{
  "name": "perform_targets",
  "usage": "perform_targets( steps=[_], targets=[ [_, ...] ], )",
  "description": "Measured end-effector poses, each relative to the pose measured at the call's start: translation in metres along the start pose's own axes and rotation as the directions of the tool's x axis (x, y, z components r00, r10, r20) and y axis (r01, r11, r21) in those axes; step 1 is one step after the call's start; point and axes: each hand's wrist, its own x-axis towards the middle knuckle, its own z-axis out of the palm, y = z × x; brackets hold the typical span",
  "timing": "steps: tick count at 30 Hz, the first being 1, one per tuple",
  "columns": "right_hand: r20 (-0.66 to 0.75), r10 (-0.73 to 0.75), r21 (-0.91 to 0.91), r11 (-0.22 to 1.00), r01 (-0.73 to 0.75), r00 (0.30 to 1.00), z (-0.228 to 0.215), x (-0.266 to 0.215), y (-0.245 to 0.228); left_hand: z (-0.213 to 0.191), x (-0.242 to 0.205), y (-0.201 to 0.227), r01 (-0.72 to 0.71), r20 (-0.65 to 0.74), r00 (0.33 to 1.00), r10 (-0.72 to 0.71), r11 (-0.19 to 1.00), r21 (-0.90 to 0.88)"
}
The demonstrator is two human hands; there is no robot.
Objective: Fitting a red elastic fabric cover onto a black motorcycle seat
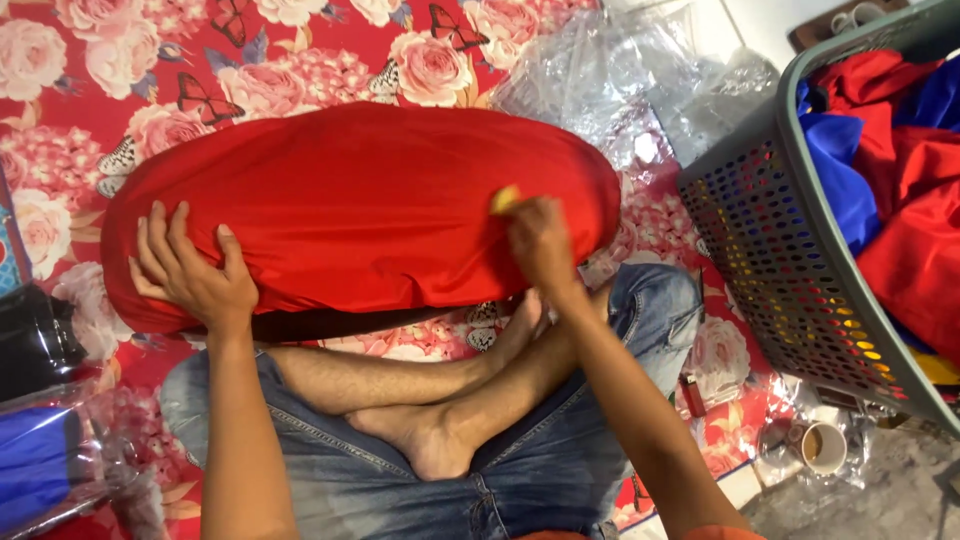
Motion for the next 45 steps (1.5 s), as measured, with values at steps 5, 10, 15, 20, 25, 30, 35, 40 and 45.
perform_targets(
  steps=[5, 10, 15, 20, 25, 30, 35, 40, 45],
  targets=[
    [-0.211, 0.385, -0.339, 0.833, -0.436, 0.899, -0.005, -0.004, 0.137, 0.000, 0.000, -0.001, 0.017, 0.024, 1.000, -0.017, 1.000, -0.007],
    [-0.319, 0.556, -0.159, 0.767, -0.622, 0.767, -0.009, -0.008, 0.166, 0.005, 0.000, -0.001, 0.025, -0.005, 1.000, -0.024, 1.000, 0.013],
    [0.046, 0.285, 0.548, 0.794, -0.262, 0.957, 0.059, -0.009, 0.098, 0.007, -0.001, -0.005, 0.055, -0.030, 0.998, -0.055, 0.998, 0.011],
    [0.139, -0.261, -0.990, -0.051, 0.131, 0.955, 0.076, -0.002, 0.151, 0.019, 0.001, -0.018, 0.041, -0.118, 0.992, -0.036, 0.999, 0.036],
    [-0.316, 0.655, -0.187, 0.666, -0.722, 0.686, 0.036, -0.039, 0.301, 0.015, 0.002, -0.013, 0.062, -0.120, 0.991, -0.060, 0.998, 0.014],
    [-0.366, 0.511, 0.242, 0.859, -0.451, 0.778, 0.030, 0.012, 0.190, 0.017, 0.002, -0.018, 0.069, -0.115, 0.991, -0.067, 0.997, 0.016],
    [-0.100, -0.206, 0.495, 0.838, 0.229, 0.973, -0.007, 0.104, -0.019, -0.001, -0.001, -0.008, 0.043, 0.033, 0.999, -0.043, 0.999, 0.020],
    [-0.027, -0.147, -0.041, 0.988, 0.146, 0.989, 0.031, 0.080, 0.056, -0.001, 0.000, -0.007, -0.024, 0.007, 1.000, 0.023, 1.000, 0.013],
    [-0.035, 0.214, -0.233, 0.948, -0.216, 0.976, 0.030, 0.034, 0.219, 0.000, 0.001, -0.008, -0.024, 0.003, 1.000, 0.024, 0.999, 0.039]
  ],
)
